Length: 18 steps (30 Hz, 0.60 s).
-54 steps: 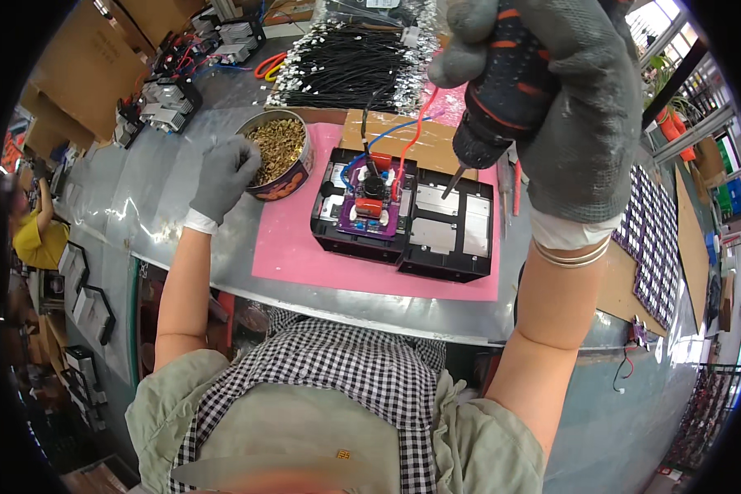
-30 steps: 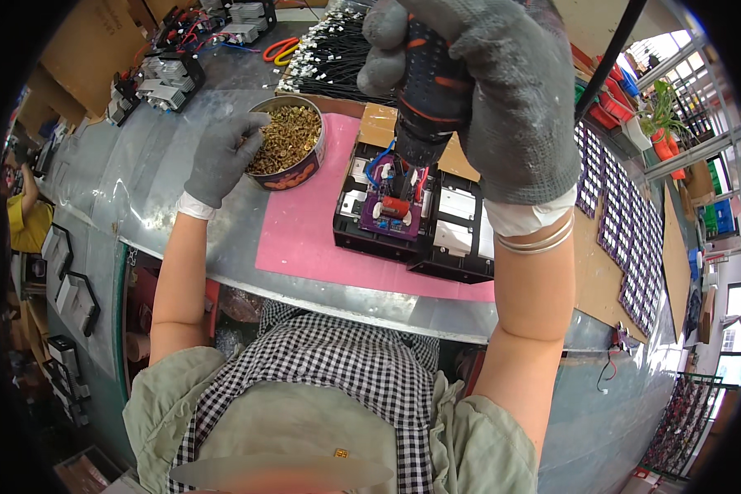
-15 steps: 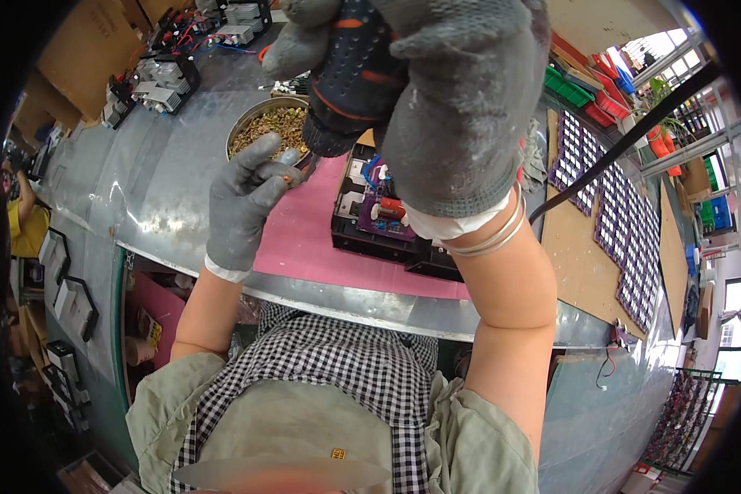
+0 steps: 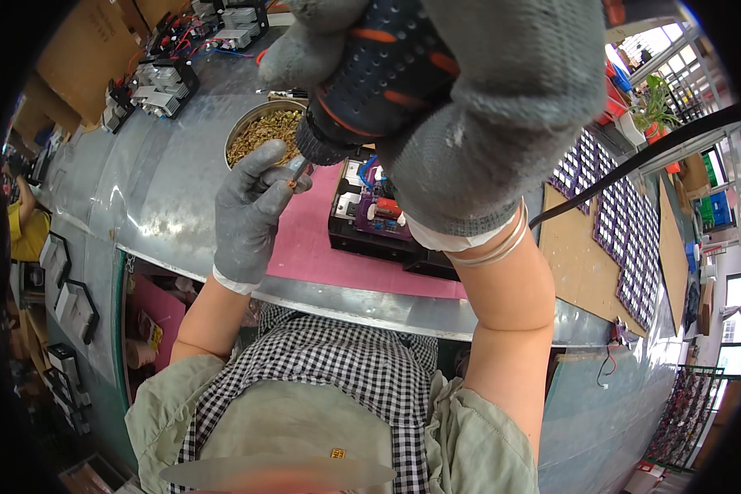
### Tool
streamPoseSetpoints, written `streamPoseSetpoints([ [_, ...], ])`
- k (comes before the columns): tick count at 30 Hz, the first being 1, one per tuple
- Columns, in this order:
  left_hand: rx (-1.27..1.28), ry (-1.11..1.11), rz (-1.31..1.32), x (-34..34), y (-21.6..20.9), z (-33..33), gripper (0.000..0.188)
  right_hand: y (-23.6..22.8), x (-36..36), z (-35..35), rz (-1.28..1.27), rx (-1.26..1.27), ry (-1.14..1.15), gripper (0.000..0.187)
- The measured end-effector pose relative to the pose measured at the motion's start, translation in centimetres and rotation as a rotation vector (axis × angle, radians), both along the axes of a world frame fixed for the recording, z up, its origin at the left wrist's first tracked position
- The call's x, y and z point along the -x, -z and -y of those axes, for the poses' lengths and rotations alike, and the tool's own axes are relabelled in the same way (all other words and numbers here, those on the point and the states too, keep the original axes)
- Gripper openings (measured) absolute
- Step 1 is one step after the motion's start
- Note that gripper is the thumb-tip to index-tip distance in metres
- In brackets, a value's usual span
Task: Use an electric screwdriver to fasten screws into a battery pack assembly.
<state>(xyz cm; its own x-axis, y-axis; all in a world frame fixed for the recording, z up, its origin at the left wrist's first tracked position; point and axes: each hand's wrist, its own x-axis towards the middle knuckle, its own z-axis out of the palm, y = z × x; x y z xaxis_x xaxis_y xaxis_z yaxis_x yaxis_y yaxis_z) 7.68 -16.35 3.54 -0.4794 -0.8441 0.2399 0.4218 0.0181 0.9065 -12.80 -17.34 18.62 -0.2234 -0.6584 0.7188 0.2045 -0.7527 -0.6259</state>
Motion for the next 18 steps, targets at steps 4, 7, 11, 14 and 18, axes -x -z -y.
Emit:
streamPoseSetpoints([
  [4,0.003,-0.06,-0.057,-0.2,0.9,-0.1,0.044,1.0,-3.2,-5.6,0.02,0.021,-0.023,0.053],
  [7,-0.008,-0.052,-0.05,0.7,0.5,-0.1,0.047,0.8,-2.4,-5.2,0.039,0.042,0.006,0.055],
  [11,-0.068,0.138,-0.01,1.6,-0.2,0.0,0.063,0.7,-1.0,-5.8,0.064,0.065,0.065,0.058],
  [14,0.365,0.024,0.19,2.9,-0.5,1.1,0.093,0.6,0.4,-6.8,0.079,0.075,0.109,0.061],
  [18,0.624,0.127,0.648,3.6,-1.1,4.5,0.14,2.1,3.9,-5.3,0.178,0.104,-0.151,0.065],
])
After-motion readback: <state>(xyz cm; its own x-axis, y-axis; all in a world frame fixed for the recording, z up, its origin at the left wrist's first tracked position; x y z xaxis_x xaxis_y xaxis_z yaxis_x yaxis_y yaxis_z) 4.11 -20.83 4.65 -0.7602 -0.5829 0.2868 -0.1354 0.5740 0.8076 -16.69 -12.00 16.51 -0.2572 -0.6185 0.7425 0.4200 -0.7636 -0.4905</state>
